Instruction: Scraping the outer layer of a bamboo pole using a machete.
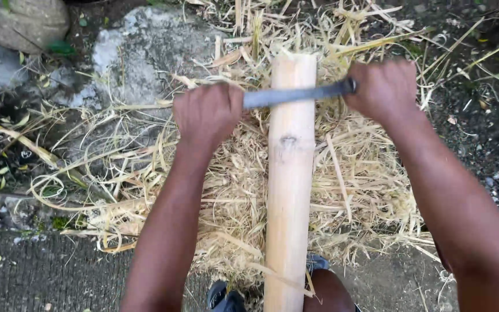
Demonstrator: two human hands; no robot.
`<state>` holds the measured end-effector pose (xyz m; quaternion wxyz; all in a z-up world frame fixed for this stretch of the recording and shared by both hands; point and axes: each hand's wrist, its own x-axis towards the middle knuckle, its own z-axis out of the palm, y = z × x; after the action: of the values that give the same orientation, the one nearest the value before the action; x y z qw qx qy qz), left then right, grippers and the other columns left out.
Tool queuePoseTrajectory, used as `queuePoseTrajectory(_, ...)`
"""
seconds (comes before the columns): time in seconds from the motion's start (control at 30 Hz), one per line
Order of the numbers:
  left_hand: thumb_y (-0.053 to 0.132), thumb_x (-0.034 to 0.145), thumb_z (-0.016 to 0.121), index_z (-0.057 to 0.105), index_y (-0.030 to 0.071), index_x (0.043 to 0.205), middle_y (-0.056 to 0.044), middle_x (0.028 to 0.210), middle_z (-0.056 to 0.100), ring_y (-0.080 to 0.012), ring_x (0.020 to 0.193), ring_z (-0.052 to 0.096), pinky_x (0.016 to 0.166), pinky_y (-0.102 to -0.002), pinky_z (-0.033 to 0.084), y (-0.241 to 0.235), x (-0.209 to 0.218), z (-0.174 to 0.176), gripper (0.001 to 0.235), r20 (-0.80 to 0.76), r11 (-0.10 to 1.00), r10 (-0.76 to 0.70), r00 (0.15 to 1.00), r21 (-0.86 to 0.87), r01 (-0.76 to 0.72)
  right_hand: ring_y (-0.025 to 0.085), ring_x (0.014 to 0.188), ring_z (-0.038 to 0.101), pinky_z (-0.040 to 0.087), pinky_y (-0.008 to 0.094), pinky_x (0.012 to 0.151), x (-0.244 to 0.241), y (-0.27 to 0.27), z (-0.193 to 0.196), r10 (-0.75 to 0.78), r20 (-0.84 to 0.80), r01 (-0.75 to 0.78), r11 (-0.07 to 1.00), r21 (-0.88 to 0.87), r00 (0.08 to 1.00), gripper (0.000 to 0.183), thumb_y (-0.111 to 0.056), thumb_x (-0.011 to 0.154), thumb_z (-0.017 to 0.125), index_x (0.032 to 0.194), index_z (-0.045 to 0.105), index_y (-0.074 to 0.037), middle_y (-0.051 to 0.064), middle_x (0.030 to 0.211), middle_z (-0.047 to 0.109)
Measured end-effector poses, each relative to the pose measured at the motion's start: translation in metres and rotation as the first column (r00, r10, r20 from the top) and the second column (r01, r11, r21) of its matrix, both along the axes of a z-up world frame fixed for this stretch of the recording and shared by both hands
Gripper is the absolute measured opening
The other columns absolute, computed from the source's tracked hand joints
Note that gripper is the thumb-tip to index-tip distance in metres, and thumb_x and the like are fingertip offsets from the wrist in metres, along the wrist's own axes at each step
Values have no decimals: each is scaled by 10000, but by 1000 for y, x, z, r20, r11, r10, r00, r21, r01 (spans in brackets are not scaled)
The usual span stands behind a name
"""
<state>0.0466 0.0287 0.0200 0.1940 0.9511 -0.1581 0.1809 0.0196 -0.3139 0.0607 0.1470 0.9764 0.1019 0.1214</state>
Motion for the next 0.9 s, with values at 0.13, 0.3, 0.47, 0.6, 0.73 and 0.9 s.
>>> queuePoseTrajectory(0.13, 298, 1009, 466, 609, 163, 598, 72, 415, 400, -74, 306, 258, 274, -318, 225, 24, -106, -42, 456, 22, 998, -46, 999, 43, 45, 108, 376, 434, 393, 318, 430, -98, 27, -14, 89, -74, -93, 994, -50, 993, 323, -424, 951, 745, 708, 728, -212, -58, 485, 496)
queuePoseTrajectory(0.3, 287, 990, 497, 566, 165, 542, 74, 408, 392, -66, 320, 250, 281, -325, 216, 15, -123, -17, 470, 19, 999, -14, 1000, 44, 13, 105, 415, 446, 366, 341, 443, -98, 16, -35, 134, -50, -130, 989, 73, 990, 250, -373, 998, 711, 790, 750, -240, -70, 517, 538)
queuePoseTrajectory(0.47, 284, 970, 508, 580, 165, 560, 62, 411, 404, -68, 319, 258, 277, -327, 234, 10, -101, -27, 432, 42, 997, -12, 999, 73, 9, 97, 421, 445, 350, 332, 459, -78, 3, -32, 98, -54, -95, 994, 53, 994, 137, -371, 977, 767, 874, 782, -282, -79, 541, 549)
queuePoseTrajectory(0.6, 282, 1008, 503, 606, 153, 609, 55, 435, 426, -67, 330, 272, 287, -315, 258, 7, -114, -18, 432, 118, 1000, -16, 993, 13, 15, 77, 428, 468, 419, 307, 542, -92, -3, -41, 52, -14, -53, 996, -74, 999, 184, -385, 968, 781, 814, 758, -287, -81, 518, 550)
queuePoseTrajectory(0.73, 327, 978, 490, 592, 168, 541, 43, 411, 439, -86, 306, 269, 259, -333, 253, 12, -177, -36, 476, -31, 998, -59, 998, 19, 60, 126, 473, 510, 420, 334, 438, -165, 4, -48, 147, 12, -148, 985, 85, 989, 99, -379, 740, 782, 801, 789, -303, -45, 587, 603)
queuePoseTrajectory(0.9, 335, 1031, 485, 607, 198, 629, 45, 485, 473, -84, 349, 309, 287, -333, 264, 1, -98, -61, 442, 88, 974, -107, 990, 211, 86, 115, 427, 488, 391, 311, 454, -82, -25, -74, 124, -39, -124, 992, 2, 992, 206, -423, 934, 717, 800, 773, -278, -49, 524, 565)
